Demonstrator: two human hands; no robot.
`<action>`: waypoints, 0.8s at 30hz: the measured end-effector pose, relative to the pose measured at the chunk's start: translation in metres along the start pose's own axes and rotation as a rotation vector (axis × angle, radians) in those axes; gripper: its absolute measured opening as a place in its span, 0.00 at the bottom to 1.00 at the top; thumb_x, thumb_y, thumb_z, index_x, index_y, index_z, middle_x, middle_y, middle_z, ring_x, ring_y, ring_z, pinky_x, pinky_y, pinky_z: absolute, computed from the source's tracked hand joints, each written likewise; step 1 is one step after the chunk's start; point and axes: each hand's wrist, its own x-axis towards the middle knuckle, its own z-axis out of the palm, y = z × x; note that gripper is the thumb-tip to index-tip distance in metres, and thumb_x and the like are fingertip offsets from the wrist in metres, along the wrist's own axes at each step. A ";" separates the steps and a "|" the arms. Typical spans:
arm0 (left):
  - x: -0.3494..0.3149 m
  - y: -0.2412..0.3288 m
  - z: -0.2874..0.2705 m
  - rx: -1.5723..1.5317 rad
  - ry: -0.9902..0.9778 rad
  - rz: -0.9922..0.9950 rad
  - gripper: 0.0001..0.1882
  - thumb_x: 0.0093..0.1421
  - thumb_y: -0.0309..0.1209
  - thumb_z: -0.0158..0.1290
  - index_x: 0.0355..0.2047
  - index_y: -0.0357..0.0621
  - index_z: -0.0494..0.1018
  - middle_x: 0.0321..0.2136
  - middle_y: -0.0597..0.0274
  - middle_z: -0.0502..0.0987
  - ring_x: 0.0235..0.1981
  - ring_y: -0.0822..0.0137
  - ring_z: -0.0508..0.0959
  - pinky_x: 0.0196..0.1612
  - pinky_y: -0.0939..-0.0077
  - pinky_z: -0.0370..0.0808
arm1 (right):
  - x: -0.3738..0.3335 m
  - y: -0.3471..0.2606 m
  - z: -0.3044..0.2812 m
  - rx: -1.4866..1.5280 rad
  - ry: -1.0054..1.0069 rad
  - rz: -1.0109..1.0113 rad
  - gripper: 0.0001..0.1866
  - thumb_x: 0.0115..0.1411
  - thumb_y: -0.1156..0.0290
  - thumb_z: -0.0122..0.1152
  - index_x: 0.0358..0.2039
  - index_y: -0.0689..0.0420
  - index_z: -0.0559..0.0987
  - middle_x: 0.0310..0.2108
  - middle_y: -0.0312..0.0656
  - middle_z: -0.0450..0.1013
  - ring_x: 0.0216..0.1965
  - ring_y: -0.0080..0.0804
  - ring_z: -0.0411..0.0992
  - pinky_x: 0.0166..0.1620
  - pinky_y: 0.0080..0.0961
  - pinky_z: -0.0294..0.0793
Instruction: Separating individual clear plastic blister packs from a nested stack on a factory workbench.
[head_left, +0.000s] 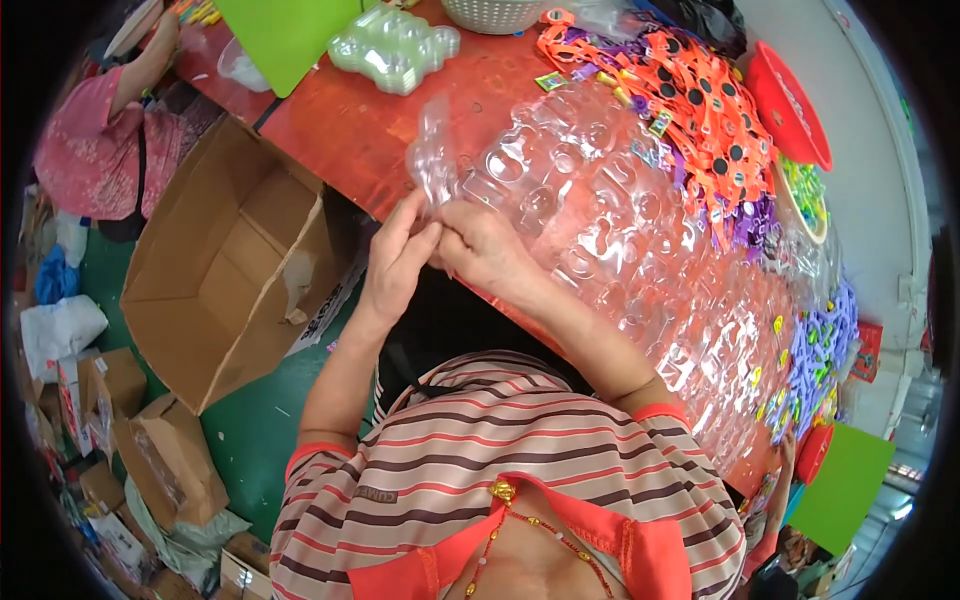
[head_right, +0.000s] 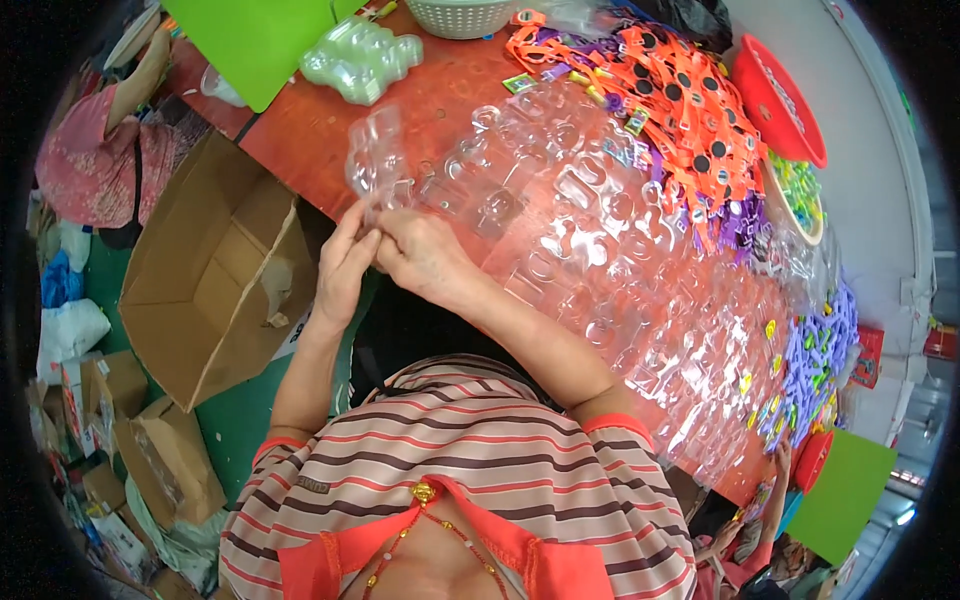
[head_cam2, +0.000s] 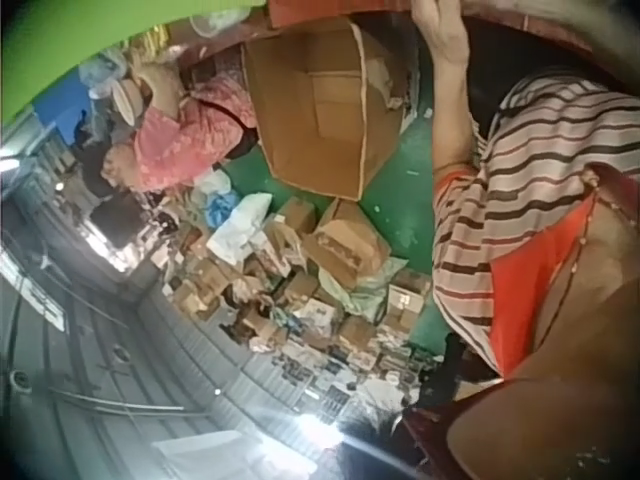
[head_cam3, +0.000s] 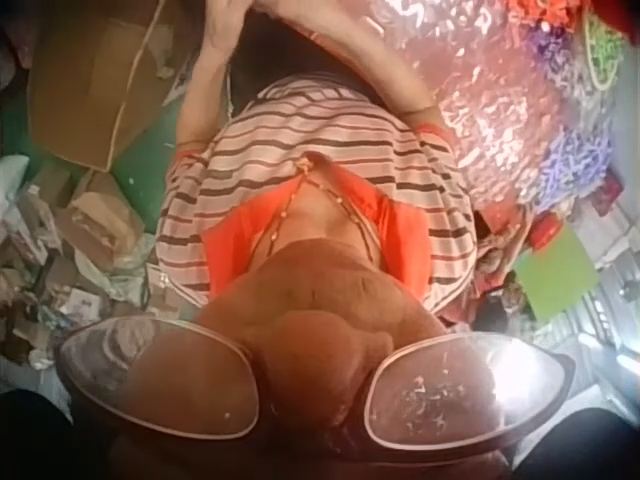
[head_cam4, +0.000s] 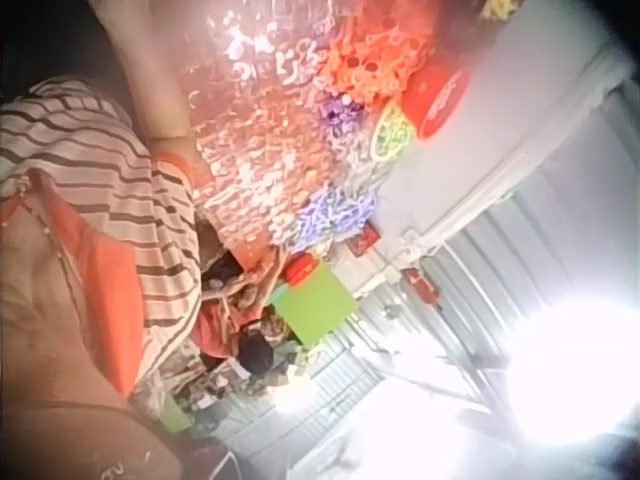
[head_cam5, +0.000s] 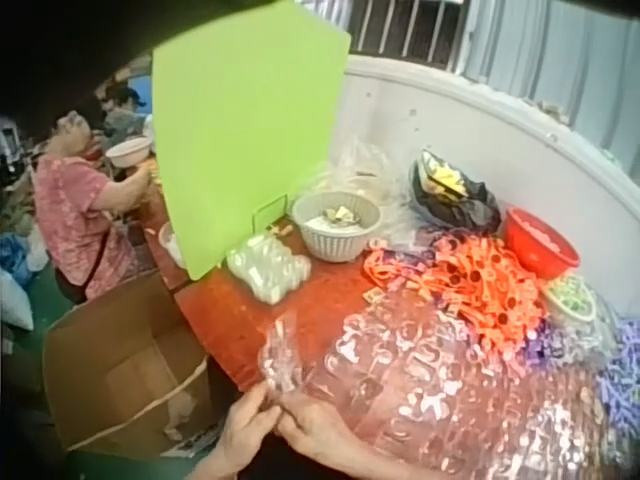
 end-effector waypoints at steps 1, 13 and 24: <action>-0.004 0.002 -0.007 -0.001 -0.008 0.005 0.25 0.63 0.28 0.45 0.60 0.30 0.58 0.44 0.49 0.73 0.46 0.61 0.74 0.49 0.73 0.69 | -0.002 -0.002 0.002 -0.009 -0.006 0.004 0.12 0.54 0.78 0.46 0.37 0.65 0.77 0.21 0.46 0.73 0.23 0.32 0.74 0.27 0.29 0.72; 0.005 0.035 -0.021 0.844 0.001 0.225 0.29 0.52 0.22 0.43 0.57 0.37 0.62 0.39 0.41 0.74 0.40 0.42 0.76 0.41 0.56 0.75 | 0.004 -0.001 0.011 -0.061 -0.034 0.043 0.11 0.52 0.70 0.51 0.29 0.65 0.78 0.23 0.53 0.74 0.27 0.42 0.76 0.32 0.35 0.73; -0.029 -0.031 -0.196 -0.333 0.899 0.007 0.19 0.57 0.25 0.49 0.50 0.37 0.66 0.31 0.54 0.75 0.29 0.65 0.75 0.30 0.74 0.75 | -0.049 -0.013 -0.188 0.159 0.560 -0.023 0.09 0.54 0.73 0.48 0.28 0.65 0.74 0.24 0.41 0.69 0.24 0.26 0.66 0.34 0.23 0.68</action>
